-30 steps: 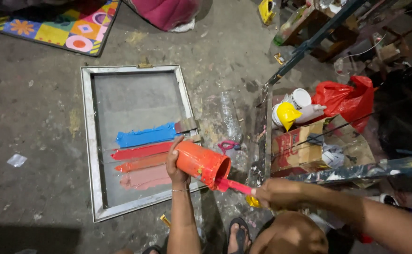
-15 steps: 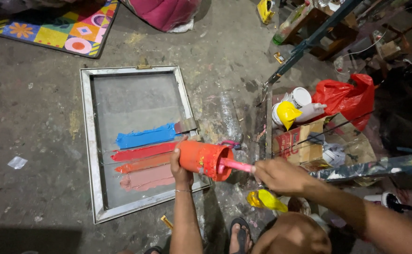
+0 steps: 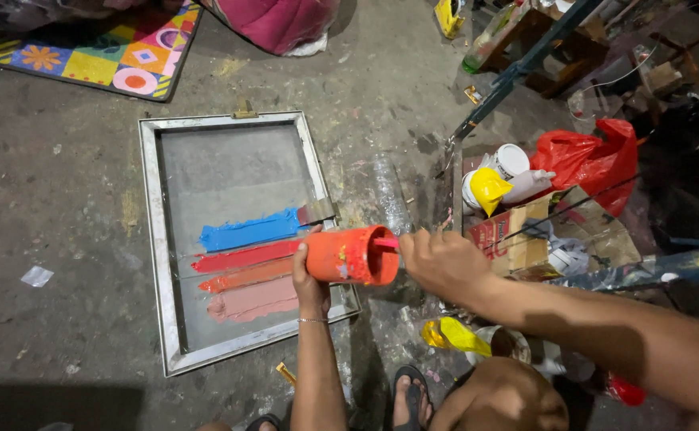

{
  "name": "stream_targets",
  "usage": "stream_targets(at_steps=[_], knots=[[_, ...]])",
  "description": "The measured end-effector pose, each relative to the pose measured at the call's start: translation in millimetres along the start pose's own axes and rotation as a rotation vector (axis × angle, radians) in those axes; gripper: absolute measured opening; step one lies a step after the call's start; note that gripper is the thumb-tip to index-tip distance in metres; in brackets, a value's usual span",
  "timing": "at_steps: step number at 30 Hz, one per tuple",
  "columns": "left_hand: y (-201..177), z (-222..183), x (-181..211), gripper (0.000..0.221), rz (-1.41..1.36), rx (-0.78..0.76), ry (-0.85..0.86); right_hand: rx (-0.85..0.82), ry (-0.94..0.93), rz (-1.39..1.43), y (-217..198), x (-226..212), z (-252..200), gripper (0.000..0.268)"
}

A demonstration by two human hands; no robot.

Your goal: Mixing ink in a cup with a spatula and applying it to a screen printing frame with a brush.

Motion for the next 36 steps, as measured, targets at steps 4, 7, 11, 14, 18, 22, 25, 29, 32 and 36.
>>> stream_targets(at_steps=[4,7,11,14,18,22,25,29,32,36], knots=[[-15.4,7.3,-7.9,0.040,0.062,0.042,0.041,-0.157,0.057,0.045,4.6,-16.2,-6.7,0.009],[4.5,-1.7,18.1,0.055,0.143,-0.090,0.123,-0.347,0.146,0.227,0.3,-10.3,-10.6,0.008],[-5.5,3.5,15.8,0.059,0.083,-0.108,0.130,-0.480,0.155,0.310,19.7,-16.6,-29.4,0.018],[-5.5,4.6,18.1,0.065,0.088,-0.223,0.148,-0.819,0.178,0.598,24.7,-21.3,-42.9,0.036],[-5.1,5.2,24.0,0.072,-0.053,-0.350,0.157,-1.492,0.422,1.011,1.0,-29.4,-44.0,0.051],[-2.0,5.3,29.7,0.075,-0.203,-0.485,0.133,-1.879,0.919,1.470,-1.8,-58.1,-76.5,0.049],[0.5,5.6,29.9,0.074,-0.255,-0.511,0.156,-1.930,1.080,2.254,9.4,-106.8,-113.4,0.046],[-2.1,8.6,20.4,0.079,-0.376,-0.512,0.115,-1.892,1.019,2.656,-10.1,-118.9,-110.3,0.047],[-3.0,10.1,11.5,0.083,-0.403,-0.504,0.109,-1.783,1.165,2.641,-19.8,-98.8,-100.8,0.040],[4.5,6.1,3.2,0.088,-0.623,-0.476,0.073,-1.486,1.597,2.248,-10.2,-59.2,-83.6,0.024]])
Point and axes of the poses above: each hand's wrist, its own z-axis towards the middle knuckle, its own y-axis out of the palm, x = y × z, the point moved 5 cm from there along z, towards the middle knuckle, and after that the axes turned 11 degrees about y, right-handed, at the moved point
